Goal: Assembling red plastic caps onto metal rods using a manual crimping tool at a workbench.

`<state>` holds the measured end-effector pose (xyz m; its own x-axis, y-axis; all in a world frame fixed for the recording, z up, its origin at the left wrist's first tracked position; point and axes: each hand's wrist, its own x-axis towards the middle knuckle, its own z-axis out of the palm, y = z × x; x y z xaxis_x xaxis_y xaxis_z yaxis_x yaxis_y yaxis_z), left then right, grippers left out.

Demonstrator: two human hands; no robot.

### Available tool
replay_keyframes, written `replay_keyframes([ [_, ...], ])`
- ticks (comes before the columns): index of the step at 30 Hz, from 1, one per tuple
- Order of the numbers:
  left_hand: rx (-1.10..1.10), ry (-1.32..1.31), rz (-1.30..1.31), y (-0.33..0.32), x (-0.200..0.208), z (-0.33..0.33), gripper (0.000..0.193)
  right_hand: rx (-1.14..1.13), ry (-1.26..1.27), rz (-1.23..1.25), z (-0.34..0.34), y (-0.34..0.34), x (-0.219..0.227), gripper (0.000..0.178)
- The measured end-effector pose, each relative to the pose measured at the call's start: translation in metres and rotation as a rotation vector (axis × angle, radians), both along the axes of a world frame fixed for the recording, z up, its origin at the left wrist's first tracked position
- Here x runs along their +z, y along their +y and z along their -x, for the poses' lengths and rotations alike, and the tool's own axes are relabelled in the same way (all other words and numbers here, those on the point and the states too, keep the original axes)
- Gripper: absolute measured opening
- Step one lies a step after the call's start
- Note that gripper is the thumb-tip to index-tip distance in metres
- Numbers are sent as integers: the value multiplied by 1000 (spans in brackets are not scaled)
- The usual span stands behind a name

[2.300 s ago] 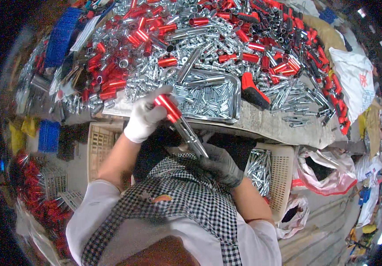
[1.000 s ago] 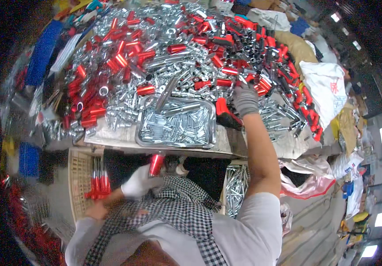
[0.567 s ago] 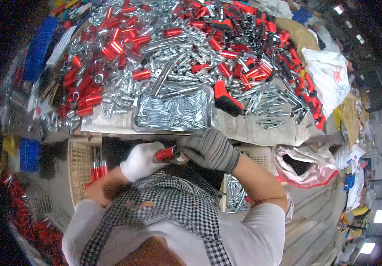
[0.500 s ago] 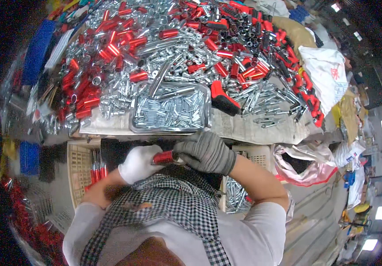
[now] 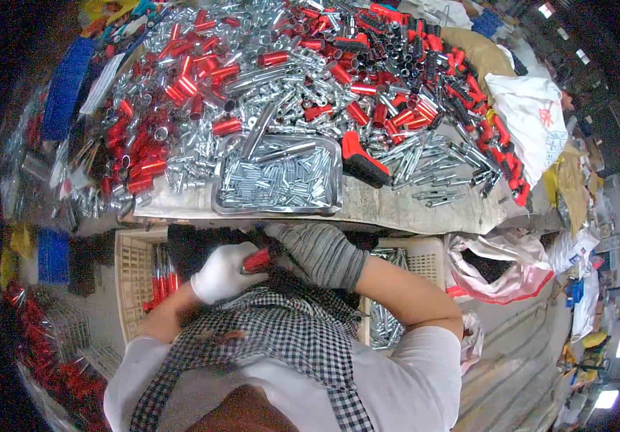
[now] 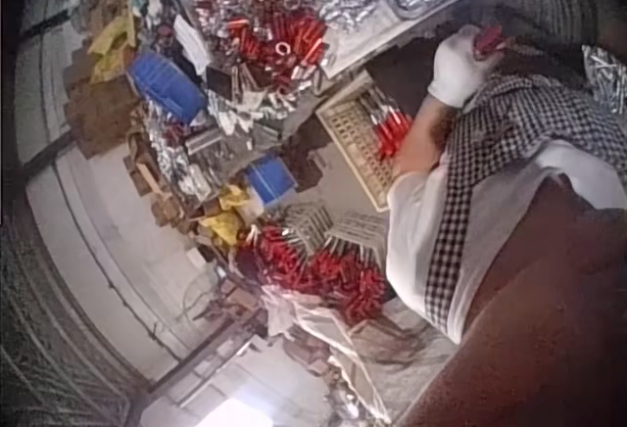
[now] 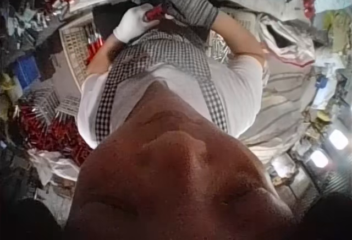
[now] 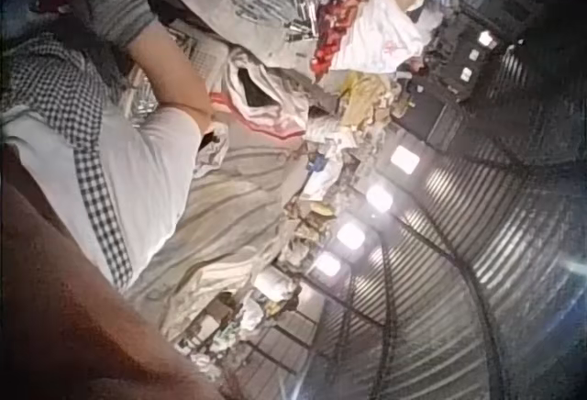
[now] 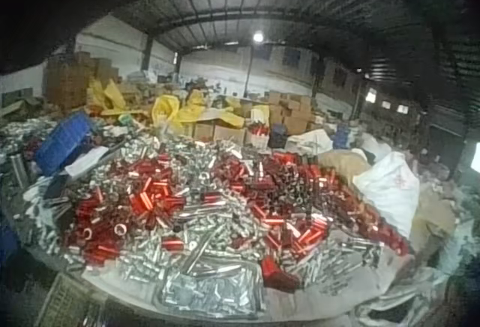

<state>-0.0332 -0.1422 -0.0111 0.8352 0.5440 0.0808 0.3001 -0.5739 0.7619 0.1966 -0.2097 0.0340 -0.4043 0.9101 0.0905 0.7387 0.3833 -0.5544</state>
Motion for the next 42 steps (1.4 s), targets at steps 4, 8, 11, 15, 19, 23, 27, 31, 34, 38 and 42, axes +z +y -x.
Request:
replay_keyframes([
  [4, 42, -70, 20, -4, -5, -5, 31, 107, 362, 192, -25, 3, -2, 75],
  [8, 116, -124, -8, -4, -9, -5, 30, -485, 21, -18, -89, 43, 8, 87],
  [11, 115, -218, -81, -2, -5, -2, 26, -722, -649, -103, -145, 80, -33, 98],
  [15, 112, -197, -165, 2, -2, 1, 27, -679, -449, -183, -166, 99, -76, 86],
  [19, 181, -143, -310, 14, -4, 8, 28, -817, 471, -106, -182, 81, -74, 71],
  [23, 181, -46, -431, 29, 2, 18, 28, -535, 1108, 355, -121, 11, 20, 52],
  [27, 103, -8, -521, 41, 4, 15, 29, -395, 780, 539, -75, -15, 30, 55],
  [31, 7, 82, -529, 39, 4, 10, 26, -304, 718, 628, -63, -17, 6, 55],
  [34, -32, 148, -484, 33, 7, 11, 24, -199, 602, 608, -52, -17, 6, 55],
  [38, -172, 226, -176, 33, 11, 13, 32, 154, -126, -262, -39, -19, 15, 51],
  [42, -496, 316, 323, 34, 14, 7, 32, 511, -286, -478, -28, -14, 17, 32],
])
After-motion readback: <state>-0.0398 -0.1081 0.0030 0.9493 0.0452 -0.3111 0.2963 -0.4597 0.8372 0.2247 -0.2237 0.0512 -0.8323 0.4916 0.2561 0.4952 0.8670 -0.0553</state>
